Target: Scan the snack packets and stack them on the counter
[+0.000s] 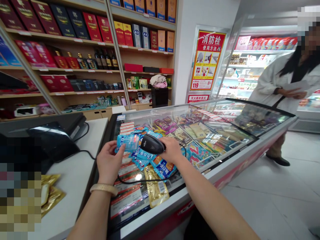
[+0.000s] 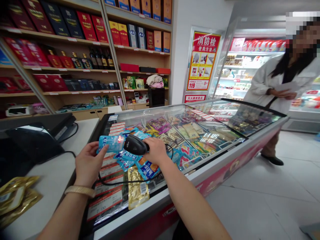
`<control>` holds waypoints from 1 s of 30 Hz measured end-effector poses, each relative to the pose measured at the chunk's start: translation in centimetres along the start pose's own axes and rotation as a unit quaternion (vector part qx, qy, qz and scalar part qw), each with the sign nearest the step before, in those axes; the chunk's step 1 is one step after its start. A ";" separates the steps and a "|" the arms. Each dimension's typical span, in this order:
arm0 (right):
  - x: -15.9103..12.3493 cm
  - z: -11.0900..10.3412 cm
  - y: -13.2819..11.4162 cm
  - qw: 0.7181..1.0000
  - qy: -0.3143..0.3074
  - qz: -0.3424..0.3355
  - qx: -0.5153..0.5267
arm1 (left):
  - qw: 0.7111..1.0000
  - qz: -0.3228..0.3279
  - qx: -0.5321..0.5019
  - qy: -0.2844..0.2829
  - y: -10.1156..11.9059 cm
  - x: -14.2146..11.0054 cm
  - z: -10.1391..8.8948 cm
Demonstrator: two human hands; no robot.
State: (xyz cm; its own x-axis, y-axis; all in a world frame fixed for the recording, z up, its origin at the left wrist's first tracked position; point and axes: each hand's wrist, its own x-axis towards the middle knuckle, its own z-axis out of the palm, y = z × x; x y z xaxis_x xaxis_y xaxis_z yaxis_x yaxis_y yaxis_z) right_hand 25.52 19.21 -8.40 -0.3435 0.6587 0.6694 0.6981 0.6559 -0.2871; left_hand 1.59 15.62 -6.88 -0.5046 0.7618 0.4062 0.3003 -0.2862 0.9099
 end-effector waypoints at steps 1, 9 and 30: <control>0.0 0.0 0.0 1.000 0.000 0.000 0.000 | 1.000 -0.002 -0.003 -0.001 -0.1 0.0 0.0; -0.4 0.3 0.1 0.998 0.051 -0.023 0.025 | 1.000 0.015 -0.009 0.019 0.9 -0.6 0.3; -3.0 1.9 4.3 0.979 0.168 -0.098 -0.053 | 0.835 -0.046 0.264 0.480 4.9 4.8 -40.1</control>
State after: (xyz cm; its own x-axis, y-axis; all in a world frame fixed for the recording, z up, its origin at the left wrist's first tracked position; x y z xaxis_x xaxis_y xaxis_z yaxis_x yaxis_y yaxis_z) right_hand 28.32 20.72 -12.96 -0.2638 0.3531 0.8976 0.7071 0.7038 -0.0690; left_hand -31.80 -5.38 2.92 -0.8862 -0.1232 0.4466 0.4107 0.2369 0.8804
